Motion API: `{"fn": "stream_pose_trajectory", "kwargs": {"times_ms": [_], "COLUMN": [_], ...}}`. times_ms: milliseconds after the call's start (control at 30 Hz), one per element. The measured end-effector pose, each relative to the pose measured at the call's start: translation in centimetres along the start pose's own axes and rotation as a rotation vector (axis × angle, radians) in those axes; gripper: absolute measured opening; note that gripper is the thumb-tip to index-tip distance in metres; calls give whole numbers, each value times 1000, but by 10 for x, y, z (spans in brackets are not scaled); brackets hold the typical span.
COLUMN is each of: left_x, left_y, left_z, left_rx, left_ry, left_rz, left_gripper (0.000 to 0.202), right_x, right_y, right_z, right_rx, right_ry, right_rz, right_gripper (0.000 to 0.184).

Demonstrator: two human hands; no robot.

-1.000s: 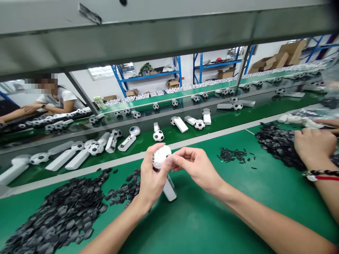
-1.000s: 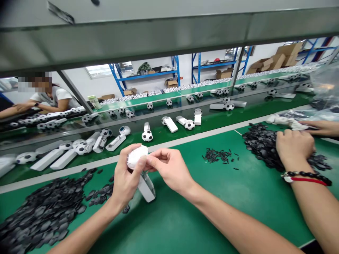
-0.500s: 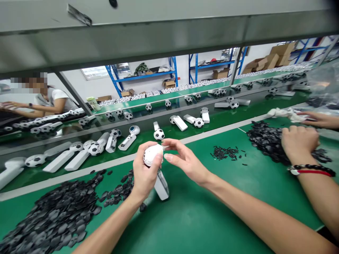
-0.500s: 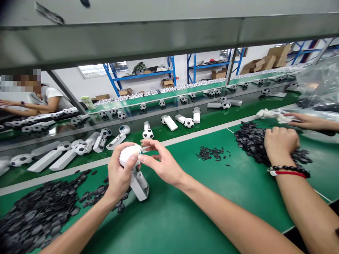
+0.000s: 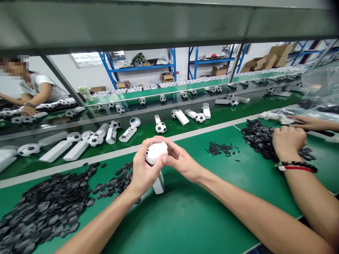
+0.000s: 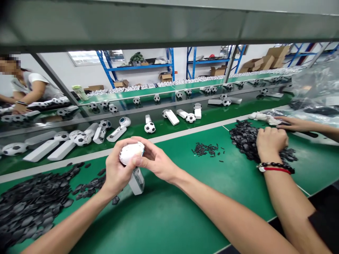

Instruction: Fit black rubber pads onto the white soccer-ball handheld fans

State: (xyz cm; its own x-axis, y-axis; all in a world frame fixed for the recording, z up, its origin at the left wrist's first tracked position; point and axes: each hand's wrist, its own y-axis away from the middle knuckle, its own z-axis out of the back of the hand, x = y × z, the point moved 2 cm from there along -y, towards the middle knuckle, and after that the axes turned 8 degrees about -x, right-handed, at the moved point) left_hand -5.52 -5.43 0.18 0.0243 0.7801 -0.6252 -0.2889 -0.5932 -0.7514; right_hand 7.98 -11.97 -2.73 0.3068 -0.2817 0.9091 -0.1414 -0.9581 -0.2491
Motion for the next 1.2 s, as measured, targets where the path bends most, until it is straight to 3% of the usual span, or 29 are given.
{"fn": "stream_pose_trajectory", "kwargs": {"times_ms": [333,700,900,1200], "left_x": [8,7,13,11], "left_y": [1,4,17,24], "left_z": [4,12,9,1], "left_rx": [45,225,103,-4], "left_ry": [40,200,286,301], "left_rz": [11,-30,12,-80], "left_gripper": [31,32,33,31], "right_x": [-3,-7,0,19], "right_y": [-3,2,8,17], "right_z": [-1,-1,-9,-21], "right_rx": [-1,-104,-99,-83], "right_ry": [-57,-85,53,74], "right_rz": [5,25,96,61], "right_gripper": [80,71,67,60]}}
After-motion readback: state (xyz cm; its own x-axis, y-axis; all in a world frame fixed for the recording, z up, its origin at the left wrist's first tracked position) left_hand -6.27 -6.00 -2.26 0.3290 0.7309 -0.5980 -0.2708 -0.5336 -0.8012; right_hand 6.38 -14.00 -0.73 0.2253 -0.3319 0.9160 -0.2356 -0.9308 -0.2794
